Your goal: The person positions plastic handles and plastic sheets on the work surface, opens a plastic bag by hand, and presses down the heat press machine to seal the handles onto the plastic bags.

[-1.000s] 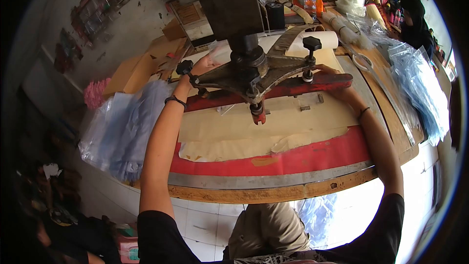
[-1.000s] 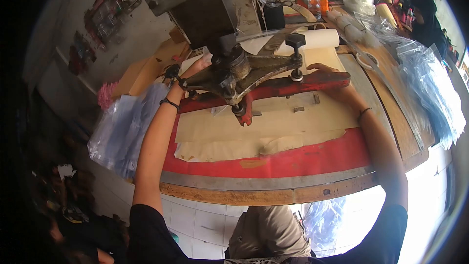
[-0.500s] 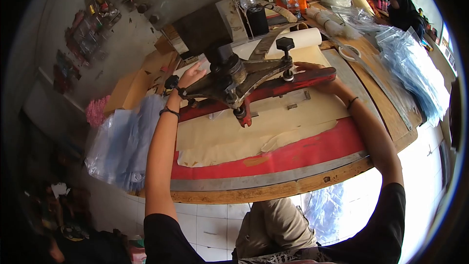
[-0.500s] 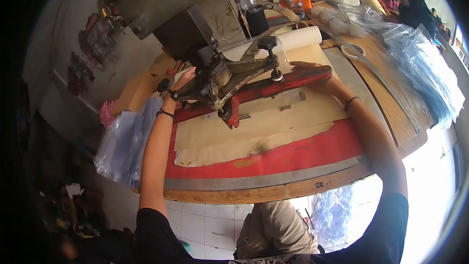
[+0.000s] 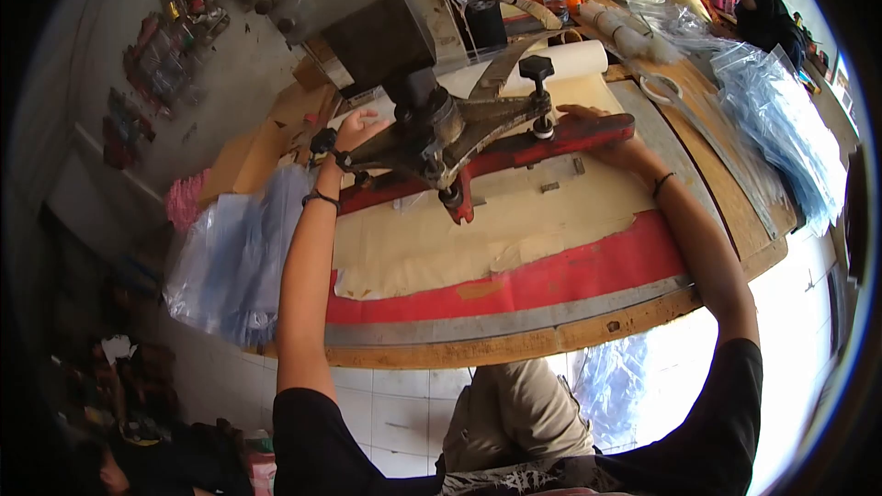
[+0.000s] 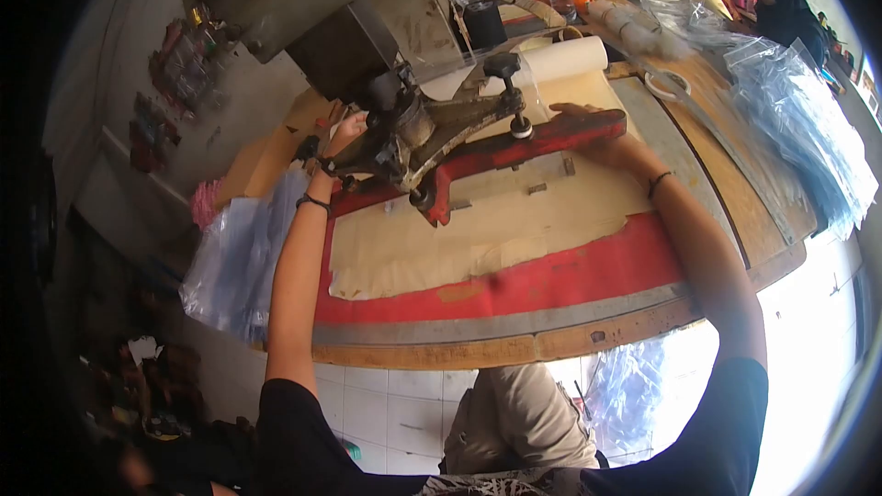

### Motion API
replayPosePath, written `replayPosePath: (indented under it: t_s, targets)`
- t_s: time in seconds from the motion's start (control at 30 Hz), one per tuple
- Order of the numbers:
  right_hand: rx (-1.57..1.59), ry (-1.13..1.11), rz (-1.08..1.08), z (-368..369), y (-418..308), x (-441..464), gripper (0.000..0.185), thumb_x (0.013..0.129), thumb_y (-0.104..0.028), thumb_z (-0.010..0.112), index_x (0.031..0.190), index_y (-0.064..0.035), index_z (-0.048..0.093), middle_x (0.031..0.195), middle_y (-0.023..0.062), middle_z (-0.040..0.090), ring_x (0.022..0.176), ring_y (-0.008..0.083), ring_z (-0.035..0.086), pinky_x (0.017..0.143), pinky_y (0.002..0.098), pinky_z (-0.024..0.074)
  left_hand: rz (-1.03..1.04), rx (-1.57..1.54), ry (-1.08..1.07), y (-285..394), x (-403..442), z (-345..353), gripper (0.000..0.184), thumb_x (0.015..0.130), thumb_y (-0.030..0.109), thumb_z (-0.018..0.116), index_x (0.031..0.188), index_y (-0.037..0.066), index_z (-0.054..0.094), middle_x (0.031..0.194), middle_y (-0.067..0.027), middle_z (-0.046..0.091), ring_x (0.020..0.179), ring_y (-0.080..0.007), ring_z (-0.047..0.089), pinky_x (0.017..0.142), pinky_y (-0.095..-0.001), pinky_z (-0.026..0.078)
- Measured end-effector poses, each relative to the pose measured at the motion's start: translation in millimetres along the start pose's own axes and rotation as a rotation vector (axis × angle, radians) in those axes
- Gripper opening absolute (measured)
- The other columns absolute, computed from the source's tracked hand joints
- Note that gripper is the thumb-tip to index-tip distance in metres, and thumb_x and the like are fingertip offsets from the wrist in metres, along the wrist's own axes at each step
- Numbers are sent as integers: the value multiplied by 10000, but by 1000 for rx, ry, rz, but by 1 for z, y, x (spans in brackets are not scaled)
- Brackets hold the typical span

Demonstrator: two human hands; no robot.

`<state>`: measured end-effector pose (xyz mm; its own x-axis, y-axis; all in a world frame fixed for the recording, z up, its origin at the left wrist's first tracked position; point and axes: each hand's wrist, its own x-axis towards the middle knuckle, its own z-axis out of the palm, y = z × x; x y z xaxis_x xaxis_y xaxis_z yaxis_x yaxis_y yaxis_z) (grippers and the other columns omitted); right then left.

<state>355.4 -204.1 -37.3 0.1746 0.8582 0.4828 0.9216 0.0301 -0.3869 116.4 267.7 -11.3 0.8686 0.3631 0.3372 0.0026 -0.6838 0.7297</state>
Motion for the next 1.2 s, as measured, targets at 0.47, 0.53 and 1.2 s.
replayPosePath:
  t_s: [0.47, 0.53, 1.2]
  targets:
    - [26, -27, -129, 0, 33, -5, 334, 846, -97, 611, 1173, -29, 598, 1223, 131, 598, 1085, 291, 581, 959, 365, 451, -62, 194, 195, 162, -118, -58, 203, 928, 154, 549, 1079, 20, 578, 768, -5, 576, 692, -89, 543, 630, -249, 438]
    - [40, -16, -138, 0, 32, -8, 310, 852, -108, 608, 1153, -32, 608, 1206, 138, 601, 1085, 302, 574, 958, 372, 447, 57, 217, 198, 147, -135, -49, 227, 939, 199, 546, 1078, 25, 592, 787, -21, 608, 724, -122, 578, 660, -280, 453]
    - [-150, -59, -3, -1, 21, -12, 308, 943, -214, 530, 1192, -38, 565, 1233, 137, 555, 1140, 289, 530, 998, 378, 411, 129, 753, 323, 129, -159, 16, 448, 984, 342, 410, 810, 60, 711, 699, -174, 651, 669, -384, 621, 622, -466, 482]
